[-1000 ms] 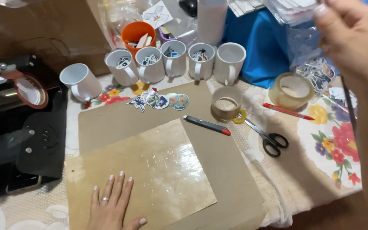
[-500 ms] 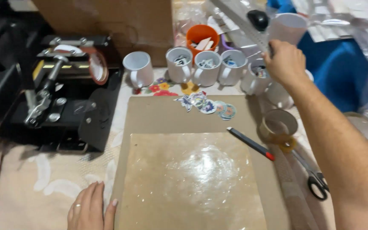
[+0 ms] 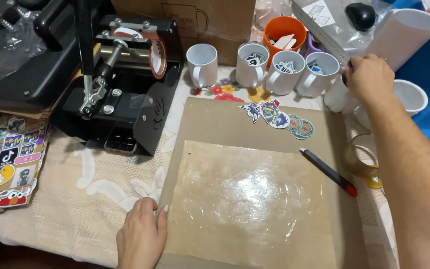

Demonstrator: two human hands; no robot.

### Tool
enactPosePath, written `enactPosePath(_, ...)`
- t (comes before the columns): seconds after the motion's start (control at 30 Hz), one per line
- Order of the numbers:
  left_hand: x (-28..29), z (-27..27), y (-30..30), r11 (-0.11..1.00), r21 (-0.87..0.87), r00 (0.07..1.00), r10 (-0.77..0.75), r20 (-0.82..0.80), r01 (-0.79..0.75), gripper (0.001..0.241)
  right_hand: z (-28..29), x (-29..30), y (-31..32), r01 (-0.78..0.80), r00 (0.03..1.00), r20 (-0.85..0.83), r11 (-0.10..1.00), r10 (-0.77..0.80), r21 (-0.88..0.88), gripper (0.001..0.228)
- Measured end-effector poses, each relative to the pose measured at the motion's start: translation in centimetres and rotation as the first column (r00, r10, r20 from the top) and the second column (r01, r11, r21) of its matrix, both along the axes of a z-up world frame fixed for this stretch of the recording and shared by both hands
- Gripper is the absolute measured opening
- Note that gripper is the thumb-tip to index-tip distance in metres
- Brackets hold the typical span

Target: The person applies masking tape to the back of several stickers and cuts them into circular shapes using scissors. They work on a table with a heat press machine and mugs visible in the background.

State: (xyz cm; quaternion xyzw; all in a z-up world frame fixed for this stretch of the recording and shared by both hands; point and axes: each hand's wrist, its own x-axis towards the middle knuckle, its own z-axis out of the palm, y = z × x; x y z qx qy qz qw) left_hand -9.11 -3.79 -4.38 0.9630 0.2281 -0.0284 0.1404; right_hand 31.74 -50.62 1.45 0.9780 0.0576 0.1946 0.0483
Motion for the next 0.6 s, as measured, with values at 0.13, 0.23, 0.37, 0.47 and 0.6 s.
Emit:
enactPosePath(0.13, -0.4, 1.1, -0.4, 0.993, -0.119, 0.999, 0.026, 0.031, -0.022, 0.028, 5.0, -6.9, 4.1, -0.051, 0.997, -0.042, 0.978, 0.061, 0.201, 0.038)
enactPosePath(0.23, -0.6, 1.7, -0.3, 0.988, -0.153, 0.997, 0.045, 0.068, -0.034, 0.039, 6.0, -11.9, 5.2, -0.243, 0.967, 0.139, 0.937, 0.214, 0.251, 0.044)
enactPosePath(0.37, -0.5, 3.3, -0.7, 0.980, -0.190, 0.999, 0.050, -0.016, -0.052, 0.052, 6.1, -21.8, 8.5, -0.540, 0.835, 0.264, 0.812, 0.483, 0.221, 0.035)
enactPosePath(0.47, 0.0, 2.9, 0.5, 0.945, -0.328, 0.999, 0.028, 0.022, -0.020, 0.041, 4.1, -26.3, 9.2, -0.675, 0.724, 0.342, 0.718, 0.599, 0.169, 0.030)
enactPosePath(0.6, 0.6, 2.7, 1.8, 0.844, -0.533, 0.978, 0.157, 0.137, -0.061, 0.031, 2.4, -28.1, 9.3, -0.644, 0.761, 0.324, 0.710, 0.562, 0.284, 0.025)
